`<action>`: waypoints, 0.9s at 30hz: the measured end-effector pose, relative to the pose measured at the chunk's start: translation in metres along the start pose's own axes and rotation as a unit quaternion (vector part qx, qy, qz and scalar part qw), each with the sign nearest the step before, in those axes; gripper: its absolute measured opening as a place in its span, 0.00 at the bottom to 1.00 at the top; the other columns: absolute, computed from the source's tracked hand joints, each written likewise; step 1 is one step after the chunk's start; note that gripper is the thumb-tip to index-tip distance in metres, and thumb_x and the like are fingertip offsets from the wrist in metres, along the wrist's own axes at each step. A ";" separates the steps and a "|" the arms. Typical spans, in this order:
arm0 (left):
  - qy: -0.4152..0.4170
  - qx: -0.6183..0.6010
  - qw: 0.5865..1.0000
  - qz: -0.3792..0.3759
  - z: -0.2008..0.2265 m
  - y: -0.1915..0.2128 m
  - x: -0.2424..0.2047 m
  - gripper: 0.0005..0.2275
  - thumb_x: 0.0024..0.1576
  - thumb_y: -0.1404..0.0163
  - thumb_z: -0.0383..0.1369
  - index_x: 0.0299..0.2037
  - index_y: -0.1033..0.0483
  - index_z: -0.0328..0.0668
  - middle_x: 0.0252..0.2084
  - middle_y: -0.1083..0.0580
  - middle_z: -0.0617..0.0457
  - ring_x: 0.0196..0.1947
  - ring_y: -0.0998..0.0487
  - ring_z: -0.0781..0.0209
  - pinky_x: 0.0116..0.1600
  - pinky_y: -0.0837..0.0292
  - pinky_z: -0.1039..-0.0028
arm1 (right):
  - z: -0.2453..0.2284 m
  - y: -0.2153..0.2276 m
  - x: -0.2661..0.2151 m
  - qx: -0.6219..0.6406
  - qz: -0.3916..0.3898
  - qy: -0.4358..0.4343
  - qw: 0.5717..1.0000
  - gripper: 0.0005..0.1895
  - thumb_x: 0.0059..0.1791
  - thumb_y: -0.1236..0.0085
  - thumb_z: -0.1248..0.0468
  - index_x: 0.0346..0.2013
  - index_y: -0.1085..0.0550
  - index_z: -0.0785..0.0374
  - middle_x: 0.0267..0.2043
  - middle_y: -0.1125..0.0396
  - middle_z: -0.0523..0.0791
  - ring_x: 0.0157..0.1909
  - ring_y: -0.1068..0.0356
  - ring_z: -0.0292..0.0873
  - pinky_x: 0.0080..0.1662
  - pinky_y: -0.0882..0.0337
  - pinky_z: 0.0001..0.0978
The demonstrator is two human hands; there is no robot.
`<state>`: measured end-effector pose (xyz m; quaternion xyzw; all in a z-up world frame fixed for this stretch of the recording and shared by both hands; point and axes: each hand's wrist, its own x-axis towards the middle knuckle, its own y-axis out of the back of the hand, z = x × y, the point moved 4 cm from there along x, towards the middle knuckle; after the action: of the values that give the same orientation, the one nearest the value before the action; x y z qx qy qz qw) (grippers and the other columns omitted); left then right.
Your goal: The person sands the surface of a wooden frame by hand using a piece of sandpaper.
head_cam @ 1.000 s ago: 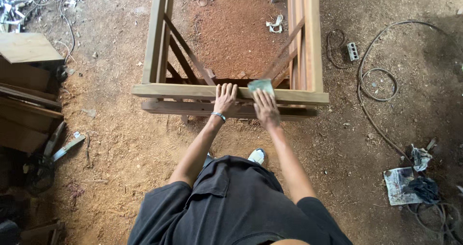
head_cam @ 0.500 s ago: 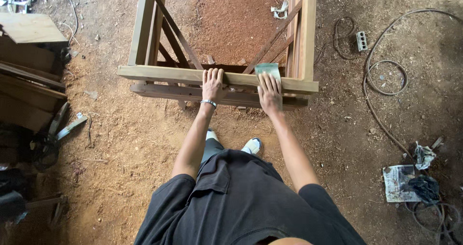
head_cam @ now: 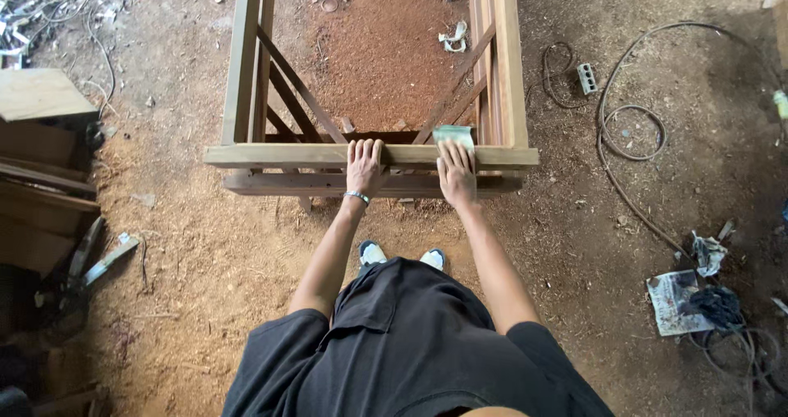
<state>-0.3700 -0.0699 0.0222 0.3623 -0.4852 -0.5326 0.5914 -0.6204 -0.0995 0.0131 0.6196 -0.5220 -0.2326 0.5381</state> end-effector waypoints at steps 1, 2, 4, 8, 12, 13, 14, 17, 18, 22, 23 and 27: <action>-0.010 -0.013 1.000 0.013 -0.002 0.000 0.000 0.35 0.49 0.37 0.45 0.65 0.37 0.41 0.61 0.33 0.44 0.67 0.37 0.45 0.77 0.54 0.51 | -0.008 0.005 -0.002 0.007 0.009 0.028 1.000 0.26 0.61 0.67 0.54 0.72 0.39 0.61 0.75 0.45 0.50 0.76 0.51 0.54 0.74 0.57 0.53; -0.020 -0.026 0.999 0.025 -0.003 0.000 0.001 0.34 0.49 0.37 0.45 0.64 0.37 0.41 0.61 0.33 0.43 0.67 0.37 0.45 0.76 0.53 0.51 | -0.005 0.014 -0.009 0.016 -0.024 0.013 1.000 0.25 0.61 0.68 0.55 0.72 0.39 0.58 0.74 0.45 0.49 0.77 0.50 0.53 0.75 0.56 0.50; -0.031 -0.042 0.998 0.043 -0.014 0.002 -0.001 0.33 0.50 0.38 0.44 0.64 0.36 0.41 0.60 0.32 0.43 0.66 0.36 0.44 0.76 0.53 0.51 | 0.005 0.039 -0.026 0.040 -0.091 -0.015 0.995 0.25 0.61 0.71 0.57 0.72 0.39 0.54 0.73 0.44 0.47 0.78 0.50 0.52 0.79 0.55 0.45; -0.043 -0.065 0.995 0.059 -0.015 -0.001 -0.004 0.33 0.50 0.38 0.45 0.64 0.35 0.40 0.61 0.33 0.43 0.66 0.37 0.43 0.75 0.53 0.51 | 0.040 0.055 -0.025 -0.023 -0.081 -0.094 0.992 0.27 0.62 0.71 0.55 0.77 0.48 0.54 0.80 0.57 0.48 0.80 0.60 0.52 0.78 0.64 0.49; -0.051 -0.064 0.995 0.059 -0.013 0.004 -0.003 0.35 0.48 0.38 0.43 0.66 0.36 0.39 0.62 0.33 0.42 0.66 0.37 0.43 0.75 0.52 0.51 | 0.043 0.020 -0.002 -0.113 -0.023 -0.139 0.984 0.29 0.63 0.72 0.53 0.77 0.51 0.60 0.81 0.60 0.50 0.81 0.63 0.53 0.77 0.67 0.52; -0.054 -0.073 0.994 0.058 -0.014 0.004 -0.008 0.34 0.50 0.38 0.43 0.66 0.36 0.40 0.62 0.33 0.43 0.67 0.37 0.43 0.75 0.52 0.52 | 0.036 0.009 -0.004 -0.115 -0.026 -0.128 0.985 0.29 0.62 0.73 0.52 0.77 0.51 0.59 0.81 0.60 0.49 0.81 0.63 0.52 0.77 0.67 0.51; -0.057 -0.083 0.993 0.056 -0.016 0.005 -0.009 0.33 0.51 0.38 0.42 0.66 0.36 0.40 0.63 0.33 0.43 0.67 0.37 0.44 0.76 0.51 0.53 | 0.030 -0.002 -0.002 -0.116 -0.029 -0.117 0.986 0.29 0.62 0.74 0.51 0.77 0.51 0.58 0.81 0.61 0.48 0.81 0.63 0.51 0.77 0.67 0.50; -0.061 -0.086 0.992 0.064 -0.016 0.004 -0.008 0.33 0.51 0.39 0.41 0.66 0.36 0.40 0.62 0.33 0.42 0.67 0.37 0.43 0.76 0.51 0.52 | 0.023 -0.005 -0.017 -0.060 -0.091 -0.099 0.989 0.30 0.60 0.79 0.50 0.77 0.52 0.55 0.82 0.64 0.46 0.82 0.66 0.50 0.76 0.71 0.49; -0.062 -0.081 0.992 0.070 -0.015 0.005 -0.007 0.34 0.50 0.39 0.40 0.66 0.37 0.39 0.62 0.33 0.41 0.67 0.37 0.43 0.75 0.51 0.51 | 0.022 0.000 -0.026 -0.030 -0.119 -0.094 0.988 0.31 0.60 0.80 0.50 0.77 0.53 0.54 0.82 0.65 0.45 0.82 0.68 0.50 0.76 0.72 0.50; -0.051 -0.106 0.992 0.052 -0.014 0.012 -0.006 0.33 0.50 0.38 0.39 0.65 0.36 0.39 0.62 0.33 0.42 0.67 0.37 0.44 0.76 0.52 0.51 | 0.044 0.048 -0.038 -0.053 -0.115 -0.129 0.983 0.30 0.62 0.87 0.50 0.79 0.55 0.48 0.83 0.66 0.38 0.85 0.72 0.46 0.81 0.71 0.41; -0.049 -0.109 0.992 0.049 -0.013 0.015 -0.006 0.32 0.50 0.38 0.39 0.65 0.36 0.40 0.62 0.33 0.42 0.67 0.37 0.44 0.76 0.52 0.51 | 0.057 0.060 -0.035 -0.040 -0.117 -0.161 0.979 0.30 0.62 0.87 0.50 0.79 0.58 0.51 0.82 0.70 0.43 0.83 0.75 0.49 0.79 0.74 0.46; -0.047 -0.100 0.993 0.050 -0.011 0.020 -0.004 0.32 0.49 0.38 0.38 0.65 0.36 0.43 0.62 0.33 0.44 0.68 0.37 0.44 0.76 0.52 0.53 | 0.080 0.056 -0.011 -0.028 -0.104 -0.259 0.960 0.32 0.61 0.85 0.48 0.78 0.62 0.58 0.82 0.75 0.48 0.81 0.77 0.53 0.76 0.77 0.50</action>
<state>-0.3540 -0.0633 0.0373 0.2507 -0.4741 -0.5650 0.6270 -0.7145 -0.1170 0.0361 0.5736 -0.5695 -0.4543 0.3745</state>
